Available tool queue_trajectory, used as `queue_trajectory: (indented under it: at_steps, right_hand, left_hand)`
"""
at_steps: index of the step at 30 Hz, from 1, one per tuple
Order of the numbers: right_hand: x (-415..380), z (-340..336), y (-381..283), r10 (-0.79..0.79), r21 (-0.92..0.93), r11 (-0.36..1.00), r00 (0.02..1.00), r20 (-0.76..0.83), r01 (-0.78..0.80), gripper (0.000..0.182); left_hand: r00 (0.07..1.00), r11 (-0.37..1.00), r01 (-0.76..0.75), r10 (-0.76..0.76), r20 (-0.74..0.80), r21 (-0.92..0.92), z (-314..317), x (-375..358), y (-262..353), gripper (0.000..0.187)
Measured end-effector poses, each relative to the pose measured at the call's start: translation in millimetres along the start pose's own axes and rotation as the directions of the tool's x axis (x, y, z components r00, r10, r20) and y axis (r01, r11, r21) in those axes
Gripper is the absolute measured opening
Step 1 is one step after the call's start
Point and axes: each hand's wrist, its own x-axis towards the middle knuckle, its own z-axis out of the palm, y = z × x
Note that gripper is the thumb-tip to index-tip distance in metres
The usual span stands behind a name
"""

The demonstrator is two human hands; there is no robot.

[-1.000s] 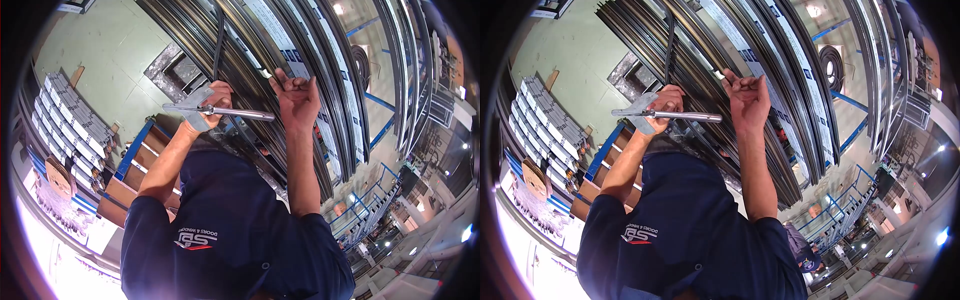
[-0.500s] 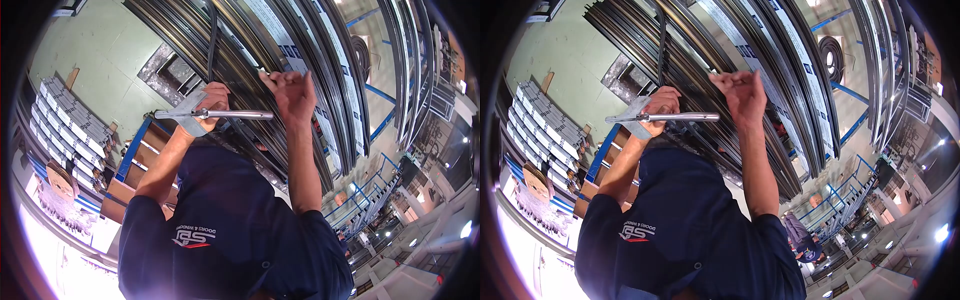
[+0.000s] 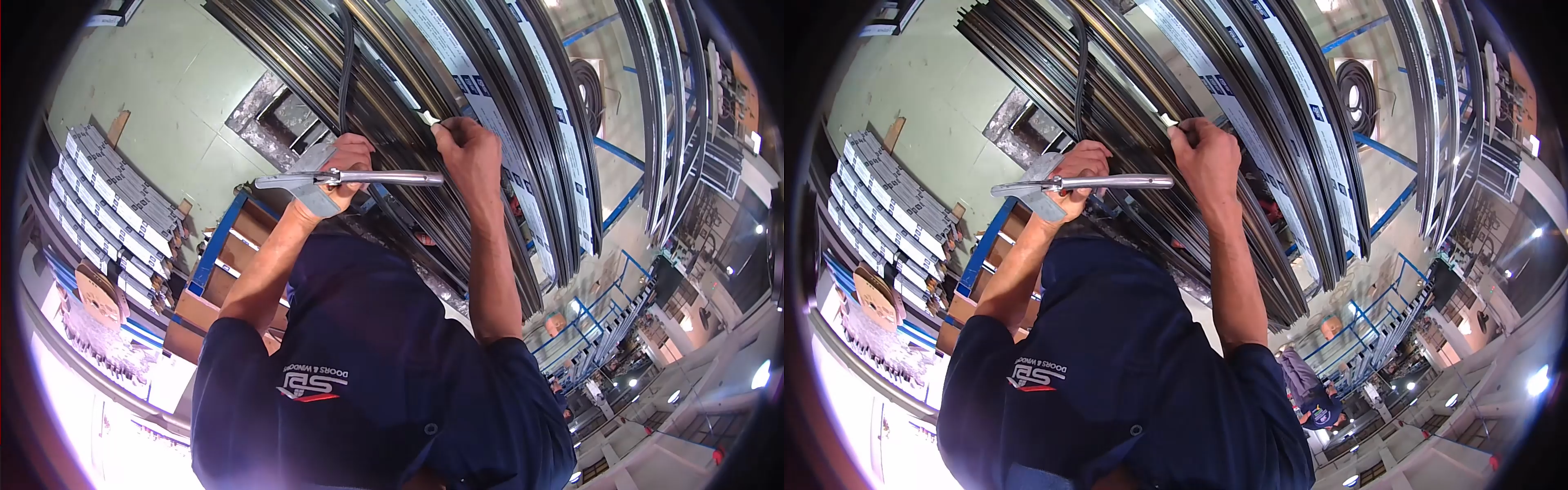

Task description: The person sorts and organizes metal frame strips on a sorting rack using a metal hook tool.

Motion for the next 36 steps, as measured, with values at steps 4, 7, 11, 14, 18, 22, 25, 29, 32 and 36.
queue_trajectory:
  at_steps: [4, 7, 11, 14, 18, 22, 25, 29, 32, 36]
  right_hand:
    - [1.5, 9.5, -5.1, 0.035, -0.092, 0.995, 0.999, -0.033, -0.038, 0.028]
    - [0.9, 16.6, -8.4, 0.009, -0.181, 0.983, 0.994, -0.108, -0.028, 0.025]
    - [1.2, 25.3, -1.9, -0.040, -0.140, 0.990, 0.985, -0.166, 0.017, 0.021]
    - [-2.5, 29.6, 5.0, -0.112, -0.027, 0.994, 0.975, -0.192, 0.108, 0.015]
    - [-4.5, 35.2, 21.3, -0.351, -0.012, 0.933, 0.906, -0.237, 0.359, 0.007]
    - [-0.5, 29.7, 22.4, -0.579, -0.101, 0.813, 0.781, -0.233, 0.573, 0.015]
    - [7.1, 26.5, 26.0, -0.664, -0.164, 0.748, 0.732, -0.155, 0.643, 0.016]
    - [18.0, 12.3, 26.8, -0.701, -0.181, 0.699, 0.713, 0.018, 0.692, 0.012]
    - [21.9, 7.6, 24.9, -0.698, -0.156, 0.697, 0.712, 0.077, 0.700, 0.012]
    - [20.0, 15.7, 30.5, -0.679, -0.108, 0.731, 0.734, -0.024, 0.673, 0.012]
  left_hand:
    - [1.000, 1.000, -0.004, 0.004, -0.015, 0.024, -1.3, 3.3, 6.1, 0.059]
    - [1.000, 1.000, 0.002, -0.002, -0.002, 0.022, -2.3, 4.8, 7.7, 0.058]
    - [1.000, 0.999, -0.028, 0.028, -0.010, 0.026, -1.1, 7.9, 10.4, 0.062]
    - [1.000, 1.000, -0.013, 0.013, -0.012, 0.023, -0.6, 7.6, 11.2, 0.063]
    - [1.000, 1.000, 0.007, -0.007, -0.001, 0.023, -0.6, 7.0, 9.5, 0.063]
    - [0.998, 0.998, -0.056, 0.055, 0.030, 0.035, -4.5, 2.3, 0.5, 0.026]
    - [0.997, 0.998, -0.053, 0.050, 0.066, 0.037, -7.2, 3.0, 2.9, 0.023]
    - [0.976, 0.979, -0.182, 0.168, 0.139, 0.097, -10.5, 0.1, -9.0, 0.020]
    - [0.982, 0.978, -0.186, 0.183, 0.044, 0.095, -4.0, -5.9, -17.4, 0.011]
    - [0.999, 0.998, -0.046, 0.045, 0.027, 0.040, 0.1, -8.4, -14.8, 0.034]
